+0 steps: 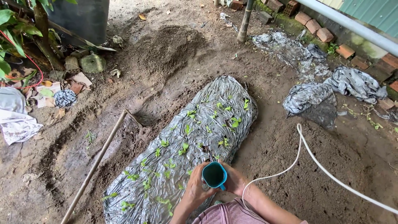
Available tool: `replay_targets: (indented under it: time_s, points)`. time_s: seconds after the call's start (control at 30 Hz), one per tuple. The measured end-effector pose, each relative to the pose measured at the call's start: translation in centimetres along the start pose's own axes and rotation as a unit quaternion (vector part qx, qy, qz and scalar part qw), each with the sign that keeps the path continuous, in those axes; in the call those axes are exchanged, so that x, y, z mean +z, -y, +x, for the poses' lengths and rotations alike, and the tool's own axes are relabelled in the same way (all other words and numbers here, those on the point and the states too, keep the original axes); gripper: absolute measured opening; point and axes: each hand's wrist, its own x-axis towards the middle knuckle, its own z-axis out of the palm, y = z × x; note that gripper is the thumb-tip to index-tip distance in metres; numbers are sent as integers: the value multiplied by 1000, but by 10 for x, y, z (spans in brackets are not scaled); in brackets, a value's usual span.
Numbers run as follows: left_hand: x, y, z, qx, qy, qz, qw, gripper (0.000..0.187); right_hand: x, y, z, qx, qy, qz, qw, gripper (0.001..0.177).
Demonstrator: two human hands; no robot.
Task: Watering young seedlings planted through holes in a plastic-covered garden bed using a small cup.
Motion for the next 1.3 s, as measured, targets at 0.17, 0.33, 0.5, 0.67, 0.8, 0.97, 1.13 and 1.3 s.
replay_targets:
  time_s: [0.17,0.33,0.5,0.67,0.8,0.97,1.13,1.3]
  points:
    - [-8,1,-16,-24,-36,-45,998,88,19,26,-15,-204,-116,-440,867,91]
    - [8,32,-29,-14,-72,7,997,88,22,29,-13,-455,25,-629,630,26]
    - [18,39,-36,-10,-80,43,996,85,52,3,-12,-335,171,-796,474,9]
    - [10,22,-41,-78,-55,0,995,86,50,-15,11,-159,158,-877,424,20]
    - [9,25,-43,-69,-63,18,995,90,46,-21,30,-111,153,-917,351,16]
    - [-6,14,-51,-109,-46,-17,993,85,63,-22,29,-146,163,-919,327,13]
    - [-5,42,-54,-144,-69,-3,987,87,79,-12,20,-221,155,-898,348,24]
    - [-8,62,-54,-117,-108,21,987,93,102,48,7,-493,99,-804,318,14]
